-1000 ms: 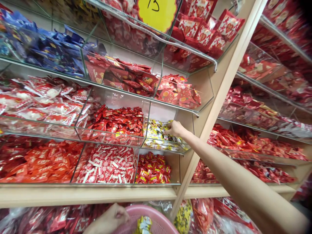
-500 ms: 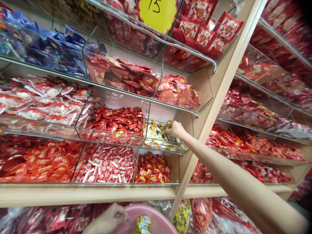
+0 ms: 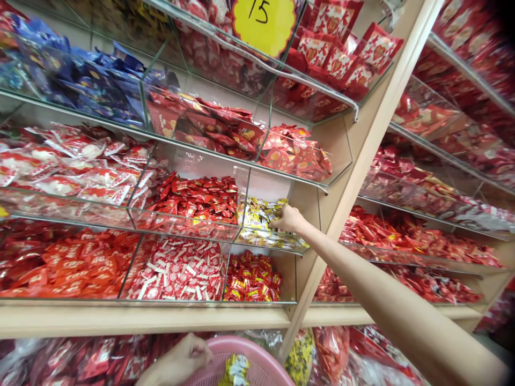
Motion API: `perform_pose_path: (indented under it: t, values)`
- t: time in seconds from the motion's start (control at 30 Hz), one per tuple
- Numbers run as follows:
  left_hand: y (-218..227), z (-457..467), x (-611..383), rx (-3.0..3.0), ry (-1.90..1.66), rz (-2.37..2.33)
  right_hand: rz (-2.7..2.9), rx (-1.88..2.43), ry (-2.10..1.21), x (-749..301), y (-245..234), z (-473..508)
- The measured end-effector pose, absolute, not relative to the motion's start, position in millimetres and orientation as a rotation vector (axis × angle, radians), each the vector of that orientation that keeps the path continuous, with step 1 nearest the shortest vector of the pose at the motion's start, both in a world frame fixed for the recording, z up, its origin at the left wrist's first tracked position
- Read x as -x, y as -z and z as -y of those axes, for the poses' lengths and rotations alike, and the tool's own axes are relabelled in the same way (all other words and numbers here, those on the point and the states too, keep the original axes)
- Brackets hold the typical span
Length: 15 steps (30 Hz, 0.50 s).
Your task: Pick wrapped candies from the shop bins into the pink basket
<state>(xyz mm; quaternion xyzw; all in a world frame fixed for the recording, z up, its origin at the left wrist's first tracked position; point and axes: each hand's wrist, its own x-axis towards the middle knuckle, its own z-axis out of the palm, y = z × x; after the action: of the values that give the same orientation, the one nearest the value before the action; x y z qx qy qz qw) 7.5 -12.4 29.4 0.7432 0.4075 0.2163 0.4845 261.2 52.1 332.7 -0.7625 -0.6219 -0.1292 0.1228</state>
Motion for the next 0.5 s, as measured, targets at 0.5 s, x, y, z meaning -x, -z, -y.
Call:
perform_pose_path:
  t: [0.5]
  values:
    - [-27.3,10.4,-8.1,-1.856,-0.505,-0.991,1.783,2.200,0.310,-264.3,-332.2,-51.2]
